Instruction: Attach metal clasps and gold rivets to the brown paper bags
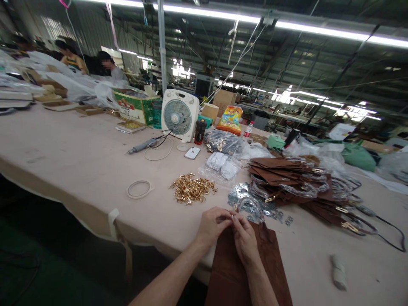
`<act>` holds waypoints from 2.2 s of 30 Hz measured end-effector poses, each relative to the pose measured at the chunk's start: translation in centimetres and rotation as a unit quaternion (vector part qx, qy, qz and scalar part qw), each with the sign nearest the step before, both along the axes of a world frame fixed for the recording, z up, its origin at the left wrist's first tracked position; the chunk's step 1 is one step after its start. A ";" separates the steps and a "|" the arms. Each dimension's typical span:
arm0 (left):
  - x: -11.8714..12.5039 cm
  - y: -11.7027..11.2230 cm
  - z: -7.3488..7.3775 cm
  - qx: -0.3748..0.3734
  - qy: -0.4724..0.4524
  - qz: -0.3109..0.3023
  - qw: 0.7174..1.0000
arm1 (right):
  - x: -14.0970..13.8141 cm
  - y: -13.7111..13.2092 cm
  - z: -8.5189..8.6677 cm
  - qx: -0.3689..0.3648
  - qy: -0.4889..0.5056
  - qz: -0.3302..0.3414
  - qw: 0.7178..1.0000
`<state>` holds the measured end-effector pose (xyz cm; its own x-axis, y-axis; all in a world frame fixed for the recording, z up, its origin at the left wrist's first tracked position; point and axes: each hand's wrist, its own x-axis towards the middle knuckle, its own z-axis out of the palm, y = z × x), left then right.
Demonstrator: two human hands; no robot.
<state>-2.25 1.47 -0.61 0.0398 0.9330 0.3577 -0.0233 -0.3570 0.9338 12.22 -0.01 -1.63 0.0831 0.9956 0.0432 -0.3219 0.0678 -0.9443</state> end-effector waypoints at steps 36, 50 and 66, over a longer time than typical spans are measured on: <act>-1.2 1.2 -1.0 -0.158 -0.127 -0.121 0.972 | 0.1 -0.2 0.6 0.109 -0.253 -0.046 0.960; -0.7 -0.4 0.2 -0.020 -0.012 -0.017 1.000 | -0.1 -0.7 0.1 0.060 -0.235 -0.133 0.961; -0.8 -0.6 -0.8 0.089 0.107 0.021 0.990 | -0.1 -0.8 0.7 0.055 -0.293 -0.085 0.951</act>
